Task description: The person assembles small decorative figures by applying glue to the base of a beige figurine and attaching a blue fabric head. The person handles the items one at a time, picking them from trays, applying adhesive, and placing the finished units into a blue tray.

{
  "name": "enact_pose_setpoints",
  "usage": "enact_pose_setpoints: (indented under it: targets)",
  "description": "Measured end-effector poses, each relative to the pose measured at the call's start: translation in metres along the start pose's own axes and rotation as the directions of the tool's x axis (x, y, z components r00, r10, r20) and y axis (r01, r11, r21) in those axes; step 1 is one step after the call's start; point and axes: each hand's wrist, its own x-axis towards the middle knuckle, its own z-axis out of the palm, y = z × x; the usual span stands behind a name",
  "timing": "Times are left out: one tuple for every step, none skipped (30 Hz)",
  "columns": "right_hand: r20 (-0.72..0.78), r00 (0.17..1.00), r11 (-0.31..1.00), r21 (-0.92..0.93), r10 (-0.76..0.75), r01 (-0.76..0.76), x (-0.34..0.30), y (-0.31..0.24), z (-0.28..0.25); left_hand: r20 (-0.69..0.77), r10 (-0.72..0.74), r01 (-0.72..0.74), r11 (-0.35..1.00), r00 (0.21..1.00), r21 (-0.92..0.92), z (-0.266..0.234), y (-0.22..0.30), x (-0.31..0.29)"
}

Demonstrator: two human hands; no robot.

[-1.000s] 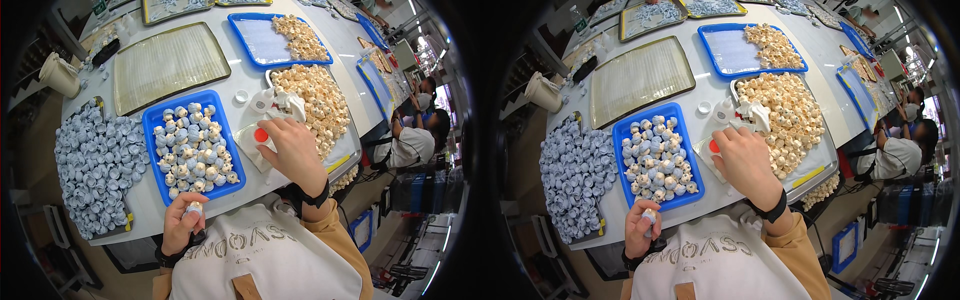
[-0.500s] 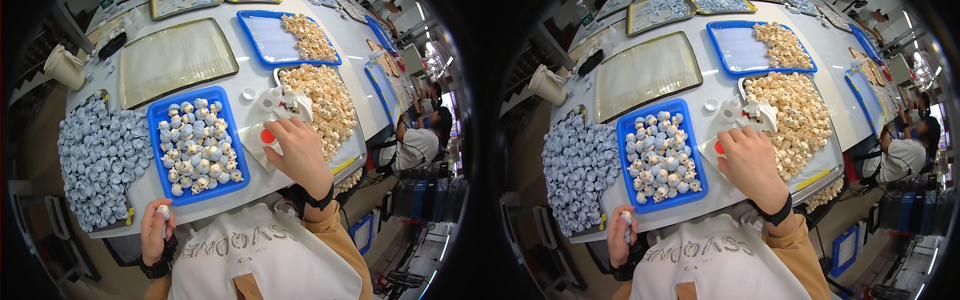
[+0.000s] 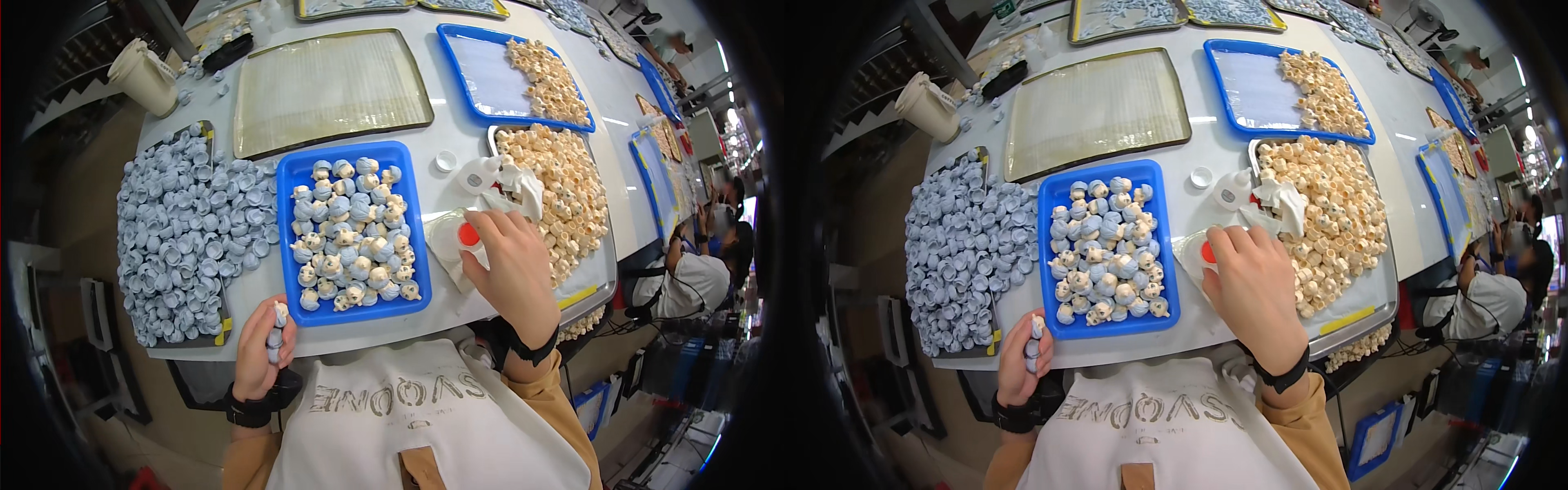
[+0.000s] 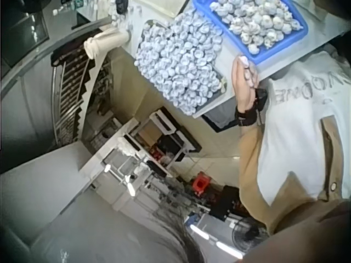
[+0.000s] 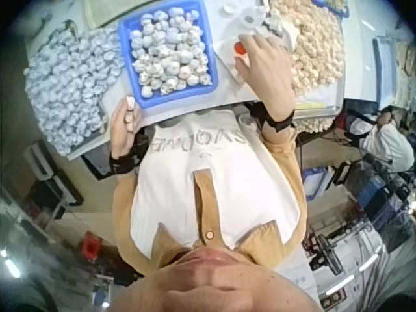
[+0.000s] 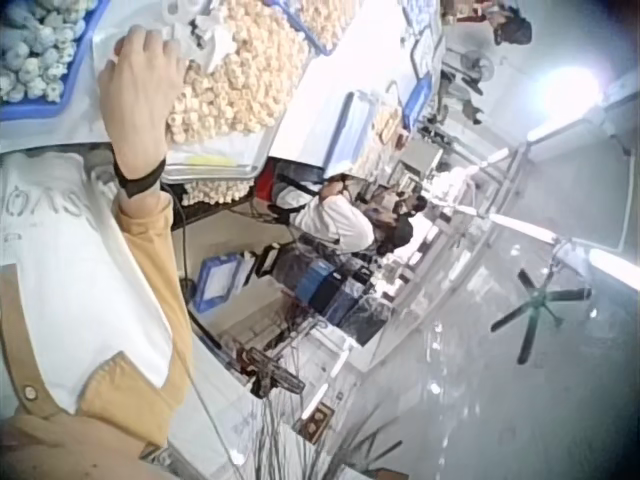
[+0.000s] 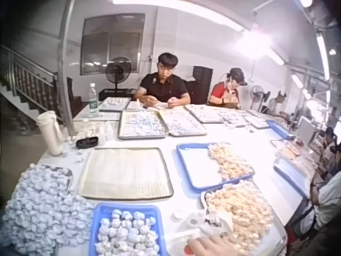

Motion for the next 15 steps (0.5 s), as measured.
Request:
enact_pose_setpoints:
  targets:
    - [-0.042,0.999,1.0,-0.014,-0.023,0.022,-0.001,-0.002,0.0,-0.016,-0.003,0.002,0.998,1.0,-0.064,-0.002,-0.004,0.003]
    - [-0.083,0.996,0.999,-0.027,-0.045,0.043,-0.002,-0.004,0.0,-0.031,-0.006,0.002,0.992,1.0,-0.127,-0.003,-0.005,0.004]
    - [-0.124,0.99,0.997,-0.045,-0.068,0.063,-0.003,-0.007,0.0,-0.032,-0.005,0.001,0.992,0.999,-0.126,-0.003,-0.006,0.003]
    - [-0.129,0.99,0.998,0.025,-0.057,0.061,-0.007,-0.013,-0.002,-0.036,0.007,-0.011,0.994,0.999,-0.11,-0.003,-0.008,0.003]
    - [-0.133,0.99,0.994,0.095,-0.045,0.058,-0.013,-0.022,-0.005,-0.04,0.02,-0.023,0.995,0.999,-0.093,-0.003,-0.009,0.002]
    - [-0.129,0.991,0.986,0.158,-0.026,0.047,-0.019,-0.03,-0.009,-0.036,0.022,-0.025,0.997,0.999,-0.078,-0.003,-0.009,0.001]
    - [-0.077,0.997,0.962,0.268,-0.031,0.051,-0.027,-0.033,-0.004,-0.033,0.029,-0.032,0.997,0.999,-0.069,-0.002,-0.008,0.0]
    - [0.02,1.0,0.96,0.281,-0.005,-0.001,-0.032,-0.038,0.004,-0.03,0.036,-0.038,0.997,0.999,-0.06,-0.002,-0.008,0.0]
    - [0.12,0.993,0.956,0.29,0.021,-0.055,-0.036,-0.045,0.014,-0.029,0.04,-0.041,0.998,0.999,-0.05,-0.002,-0.008,-0.001]
    - [0.215,0.976,0.951,0.29,0.046,-0.109,-0.038,-0.048,0.023,-0.029,0.058,-0.059,0.997,0.998,-0.051,-0.001,-0.008,-0.001]
    - [0.22,0.975,0.948,0.298,0.044,-0.11,-0.039,-0.047,0.033,-0.029,0.075,-0.076,0.996,0.997,-0.051,-0.001,-0.007,-0.001]
    - [0.221,0.974,0.948,0.295,0.053,-0.118,-0.04,-0.046,0.038,-0.03,0.094,-0.095,0.994,0.995,-0.053,0.0,-0.007,-0.001]
    - [0.222,0.973,0.948,0.292,0.062,-0.127,-0.041,-0.044,0.042,-0.021,0.093,-0.094,0.994,0.995,-0.059,0.001,-0.006,-0.001]
    - [0.223,0.972,0.948,0.289,0.072,-0.137,-0.041,-0.043,0.044,-0.01,0.092,-0.093,0.994,0.996,-0.065,0.002,-0.005,-0.001]
    - [0.237,0.968,0.949,0.277,0.088,-0.154,-0.04,-0.045,0.043,0.0,0.093,-0.093,0.993,0.996,-0.071,0.002,-0.005,-0.001]
